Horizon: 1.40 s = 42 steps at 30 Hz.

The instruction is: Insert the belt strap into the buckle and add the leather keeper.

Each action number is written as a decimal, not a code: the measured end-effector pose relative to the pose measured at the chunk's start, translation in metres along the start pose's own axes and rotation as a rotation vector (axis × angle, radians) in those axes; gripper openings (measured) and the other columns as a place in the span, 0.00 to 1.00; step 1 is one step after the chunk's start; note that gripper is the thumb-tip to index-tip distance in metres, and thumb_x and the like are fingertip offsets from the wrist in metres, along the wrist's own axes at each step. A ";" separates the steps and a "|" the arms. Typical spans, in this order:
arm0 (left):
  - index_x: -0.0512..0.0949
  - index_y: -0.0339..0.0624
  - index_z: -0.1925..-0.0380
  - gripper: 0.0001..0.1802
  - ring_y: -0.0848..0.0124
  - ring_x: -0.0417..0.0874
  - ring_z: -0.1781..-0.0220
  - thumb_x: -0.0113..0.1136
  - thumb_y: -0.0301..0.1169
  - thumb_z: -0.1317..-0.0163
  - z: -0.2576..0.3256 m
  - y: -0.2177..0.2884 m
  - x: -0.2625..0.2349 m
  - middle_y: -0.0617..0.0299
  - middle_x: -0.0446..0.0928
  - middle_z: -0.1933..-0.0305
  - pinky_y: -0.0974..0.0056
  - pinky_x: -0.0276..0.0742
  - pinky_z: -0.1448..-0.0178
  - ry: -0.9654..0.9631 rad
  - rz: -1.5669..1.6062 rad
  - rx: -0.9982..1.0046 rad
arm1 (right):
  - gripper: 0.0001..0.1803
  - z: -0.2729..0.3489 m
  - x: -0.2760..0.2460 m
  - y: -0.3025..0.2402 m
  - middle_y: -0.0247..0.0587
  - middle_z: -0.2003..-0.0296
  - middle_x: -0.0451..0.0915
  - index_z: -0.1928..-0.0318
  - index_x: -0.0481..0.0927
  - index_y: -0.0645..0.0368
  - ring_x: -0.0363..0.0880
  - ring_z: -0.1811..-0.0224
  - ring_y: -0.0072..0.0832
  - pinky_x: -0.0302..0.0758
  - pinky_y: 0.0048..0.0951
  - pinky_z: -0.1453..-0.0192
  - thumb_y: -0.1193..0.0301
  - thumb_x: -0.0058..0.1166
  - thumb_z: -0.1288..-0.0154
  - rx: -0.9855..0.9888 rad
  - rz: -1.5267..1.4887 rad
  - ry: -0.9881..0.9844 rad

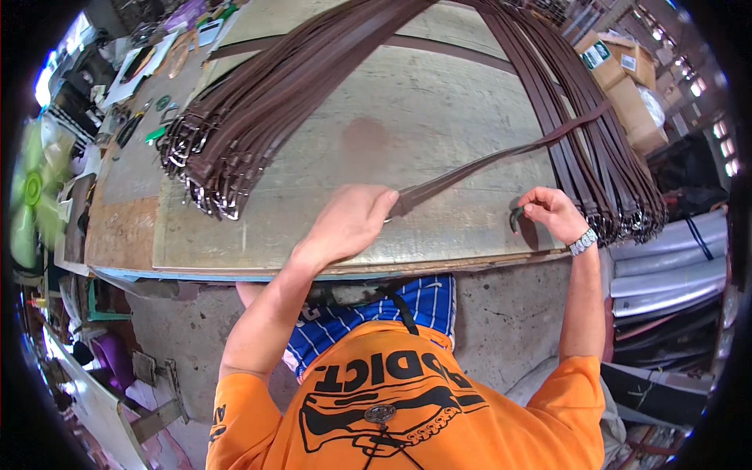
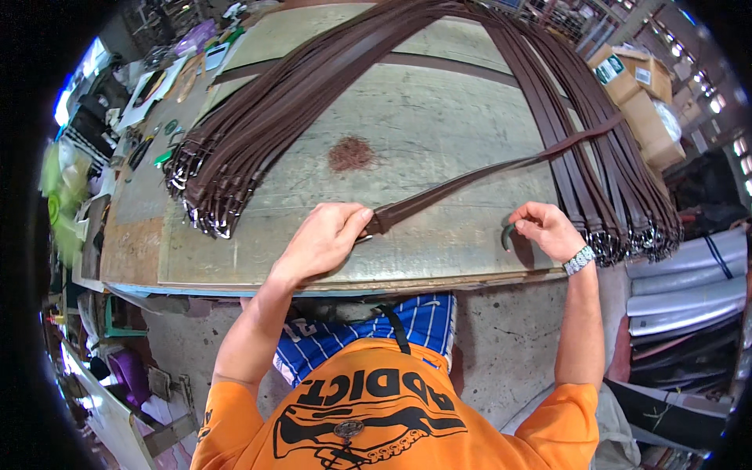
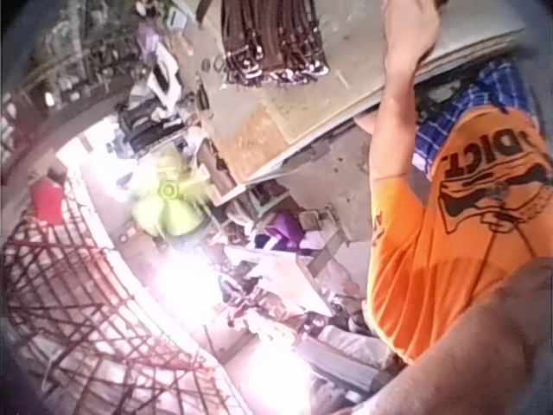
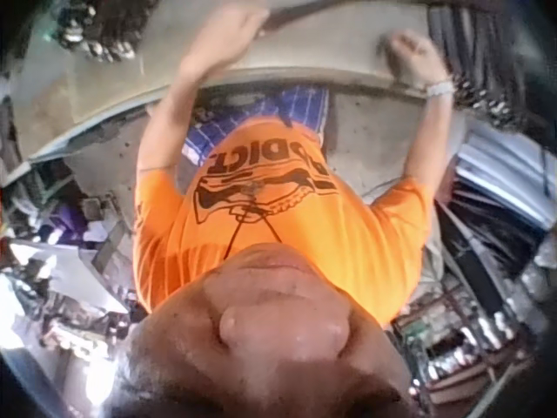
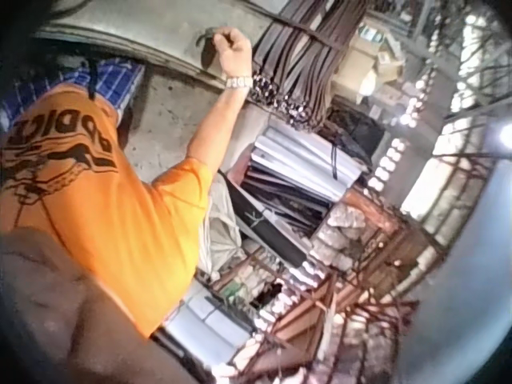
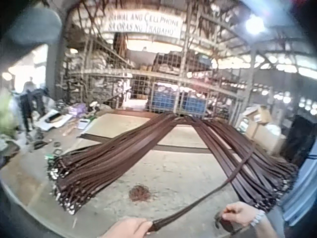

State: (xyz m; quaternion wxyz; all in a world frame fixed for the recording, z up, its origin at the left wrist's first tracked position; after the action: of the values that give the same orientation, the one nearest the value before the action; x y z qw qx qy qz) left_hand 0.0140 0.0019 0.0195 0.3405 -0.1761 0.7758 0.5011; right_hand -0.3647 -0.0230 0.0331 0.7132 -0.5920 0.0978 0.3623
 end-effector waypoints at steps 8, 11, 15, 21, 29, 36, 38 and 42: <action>0.82 0.35 0.61 0.23 0.80 0.74 0.73 0.44 0.41 0.18 0.004 -0.008 0.021 0.58 0.85 0.68 0.71 0.72 0.66 -0.271 1.040 -0.423 | 0.12 0.024 0.018 -0.056 0.40 0.62 0.87 0.49 0.82 0.66 0.84 0.59 0.22 0.80 0.28 0.52 0.70 0.57 0.25 -0.130 0.277 0.311; 0.80 0.36 0.57 0.24 0.74 0.84 0.72 0.42 0.45 0.18 0.000 0.002 0.025 0.52 0.86 0.66 0.70 0.75 0.70 -0.269 1.092 -0.470 | 0.22 0.019 0.072 -0.069 0.45 0.56 0.88 0.45 0.81 0.66 0.87 0.53 0.30 0.83 0.30 0.50 0.58 0.53 0.21 0.026 -0.328 0.069; 0.78 0.35 0.51 0.24 0.73 0.86 0.69 0.42 0.46 0.18 0.005 0.042 0.043 0.53 0.87 0.65 0.71 0.77 0.68 -0.347 1.190 -0.402 | 0.22 0.015 0.120 -0.094 0.45 0.49 0.84 0.42 0.73 0.62 0.85 0.44 0.36 0.83 0.36 0.42 0.55 0.49 0.19 -0.010 -0.959 0.135; 0.84 0.34 0.55 0.22 0.75 0.84 0.61 0.50 0.43 0.20 -0.007 0.043 0.038 0.59 0.87 0.59 0.69 0.79 0.59 -0.486 1.055 -0.265 | 0.17 0.010 0.108 -0.119 0.53 0.49 0.83 0.40 0.66 0.60 0.87 0.48 0.42 0.85 0.42 0.43 0.72 0.54 0.23 -0.182 -1.223 0.301; 0.82 0.32 0.50 0.26 0.74 0.81 0.55 0.51 0.48 0.20 -0.024 0.094 0.021 0.61 0.84 0.58 0.65 0.78 0.46 -0.441 1.065 -0.150 | 0.20 0.023 0.089 -0.145 0.50 0.49 0.83 0.38 0.65 0.64 0.86 0.48 0.35 0.84 0.36 0.42 0.79 0.51 0.27 -0.354 -1.033 0.373; 0.77 0.37 0.48 0.29 0.72 0.85 0.64 0.40 0.53 0.18 -0.040 0.114 0.036 0.59 0.84 0.66 0.66 0.79 0.59 -0.430 1.093 -0.196 | 0.18 0.031 0.077 -0.145 0.52 0.51 0.84 0.41 0.66 0.65 0.86 0.49 0.34 0.84 0.32 0.45 0.80 0.49 0.28 -0.379 -0.976 0.423; 0.76 0.39 0.55 0.21 0.75 0.82 0.70 0.47 0.48 0.19 -0.035 0.118 0.038 0.62 0.80 0.71 0.68 0.76 0.65 -0.425 1.026 -0.099 | 0.17 0.024 0.067 -0.144 0.52 0.52 0.85 0.41 0.69 0.63 0.87 0.52 0.37 0.85 0.38 0.45 0.78 0.50 0.29 -0.291 -1.076 0.384; 0.74 0.41 0.59 0.17 0.77 0.77 0.76 0.50 0.44 0.19 -0.028 0.126 0.023 0.64 0.78 0.74 0.70 0.72 0.70 -0.451 0.965 -0.177 | 0.11 -0.028 -0.004 -0.121 0.56 0.54 0.85 0.48 0.74 0.67 0.87 0.53 0.43 0.85 0.43 0.47 0.76 0.47 0.27 -0.320 -1.203 0.322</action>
State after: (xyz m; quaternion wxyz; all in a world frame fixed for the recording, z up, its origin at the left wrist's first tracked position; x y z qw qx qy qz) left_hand -0.0896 0.0336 0.0939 0.2137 0.2843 0.6311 0.6894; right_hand -0.2829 -0.0541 0.1212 0.6709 -0.6896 -0.2009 -0.1843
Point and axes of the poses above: each hand's wrist, its own z-axis away from the middle knuckle, its own x-axis out of the palm, y = z × x, the point moved 5 cm from there along -z, towards the middle knuckle
